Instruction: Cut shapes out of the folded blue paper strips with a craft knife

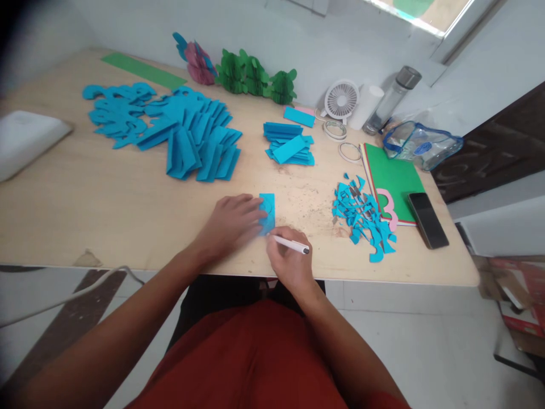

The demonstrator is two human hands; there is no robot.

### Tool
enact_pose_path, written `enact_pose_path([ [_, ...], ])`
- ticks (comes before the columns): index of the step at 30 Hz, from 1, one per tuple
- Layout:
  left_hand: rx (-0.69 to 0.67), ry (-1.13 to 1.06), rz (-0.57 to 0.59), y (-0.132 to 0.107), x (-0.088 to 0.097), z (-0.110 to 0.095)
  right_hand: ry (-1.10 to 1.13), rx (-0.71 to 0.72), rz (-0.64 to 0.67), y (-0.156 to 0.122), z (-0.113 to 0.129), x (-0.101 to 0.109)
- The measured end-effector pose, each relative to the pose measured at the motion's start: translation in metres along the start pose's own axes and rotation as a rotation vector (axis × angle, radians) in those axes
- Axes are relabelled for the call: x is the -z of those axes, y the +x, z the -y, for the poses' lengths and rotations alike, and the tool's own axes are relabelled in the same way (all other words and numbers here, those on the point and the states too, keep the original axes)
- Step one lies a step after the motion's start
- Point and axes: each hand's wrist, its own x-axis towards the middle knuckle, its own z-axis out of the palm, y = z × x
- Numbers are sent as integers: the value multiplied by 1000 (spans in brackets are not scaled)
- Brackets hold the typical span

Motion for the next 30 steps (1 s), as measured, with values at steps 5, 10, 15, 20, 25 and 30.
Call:
enact_pose_path([
  [5,-8,2,-2,0,0,0,-1,-30,-15,0,-1,-1],
  [10,-6,-10,-11,0,-1,0,16,-47,-27,-1,-4,-2],
  [15,-6,-17,-17,-1,-1,1,32,-51,-28,-1,-5,-2],
  [20,-7,-7,-16,0,0,1,39,-59,-37,-2,-7,-2],
  [25,-14,8,-20,0,-2,1,71,-69,-35,-1,-8,-2],
  [30,-7,4,-18,-1,-2,1,99,-84,-40,0,-10,-2],
])
